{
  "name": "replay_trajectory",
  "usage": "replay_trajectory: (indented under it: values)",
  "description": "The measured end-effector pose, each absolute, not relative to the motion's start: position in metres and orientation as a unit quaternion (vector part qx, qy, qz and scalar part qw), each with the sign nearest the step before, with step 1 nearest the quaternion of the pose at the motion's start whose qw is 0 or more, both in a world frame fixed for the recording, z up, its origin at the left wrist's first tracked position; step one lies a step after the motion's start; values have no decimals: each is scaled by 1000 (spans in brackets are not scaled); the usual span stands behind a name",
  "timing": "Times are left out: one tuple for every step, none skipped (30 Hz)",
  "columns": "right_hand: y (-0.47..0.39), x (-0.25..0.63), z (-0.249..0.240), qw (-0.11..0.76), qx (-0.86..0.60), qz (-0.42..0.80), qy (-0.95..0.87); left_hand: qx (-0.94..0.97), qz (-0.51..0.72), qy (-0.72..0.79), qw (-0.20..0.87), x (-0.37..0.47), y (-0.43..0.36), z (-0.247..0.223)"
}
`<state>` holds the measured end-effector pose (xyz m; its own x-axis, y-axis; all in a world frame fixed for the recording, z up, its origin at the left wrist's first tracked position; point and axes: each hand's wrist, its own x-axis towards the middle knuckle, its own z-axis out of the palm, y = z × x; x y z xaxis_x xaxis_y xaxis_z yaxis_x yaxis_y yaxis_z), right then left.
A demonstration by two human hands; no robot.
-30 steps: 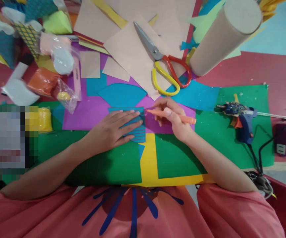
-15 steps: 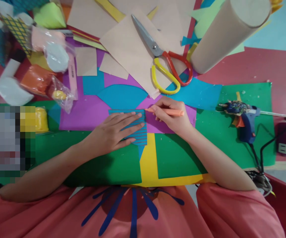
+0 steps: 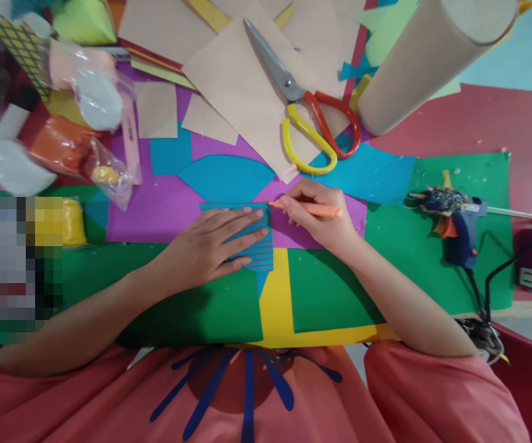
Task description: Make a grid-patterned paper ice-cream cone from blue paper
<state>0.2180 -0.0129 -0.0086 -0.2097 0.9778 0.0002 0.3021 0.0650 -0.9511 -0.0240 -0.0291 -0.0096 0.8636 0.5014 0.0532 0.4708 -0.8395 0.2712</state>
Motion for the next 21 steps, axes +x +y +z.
replay_trajectory:
  values:
    - [-13,218,-9,370,-508,457,-630,957,62,254,126,-24,-29,-10]
    - [-13,218,-10,369,-508,457,-630,957,63,253,125,-24,-29,-10]
    - [-13,218,-10,369,-508,458,-630,957,64,252,125,-24,-29,-10]
    - [-13,218,-10,369,-508,457,-630,958,64,252,125,-24,-29,-10]
    - [-13,218,-10,370,-509,456,-630,958,65,252,125,-24,-29,-10]
    - [-13,218,-11,369,-509,455,-631,957,64,252,124,-24,-29,-10]
    - [-13,218,-10,368,-510,454,-631,957,63,253,124,-24,-29,-10]
    - [-13,218,-10,366,-510,455,-632,957,62,254,123,-24,-29,-10]
    - [-12,217,-9,365,-510,455,-632,957,61,255,123,-24,-29,-10]
    - [-12,217,-9,363,-510,456,-633,957,61,256,122,-24,-29,-10]
    - [-12,217,-8,360,-510,458,-632,957,60,256,121,-24,-29,-10]
    - [-12,217,-7,358,-511,461,-632,957,60,256,120,-24,-29,-9]
    - [-12,217,-7,355,-511,464,-630,957,60,255,120,-24,-29,-9]
    - [-11,217,-6,352,-511,469,-629,958,59,255,120,-24,-29,-9]
    - [-11,217,-6,349,-510,473,-628,958,59,254,121,-24,-29,-9]
    - [-11,217,-5,349,-508,475,-628,958,61,254,121,-24,-29,-9]
    - [-11,217,-5,350,-507,476,-627,957,64,255,121,-24,-29,-8]
    - [-11,217,-6,354,-505,477,-626,957,67,256,121,-23,-29,-8]
    - [-12,217,-6,358,-505,477,-624,957,69,256,121,-23,-29,-8]
    - [-12,217,-6,360,-507,477,-621,956,69,257,122,-23,-29,-8]
    - [-12,217,-7,361,-510,478,-618,956,68,258,124,-23,-30,-9]
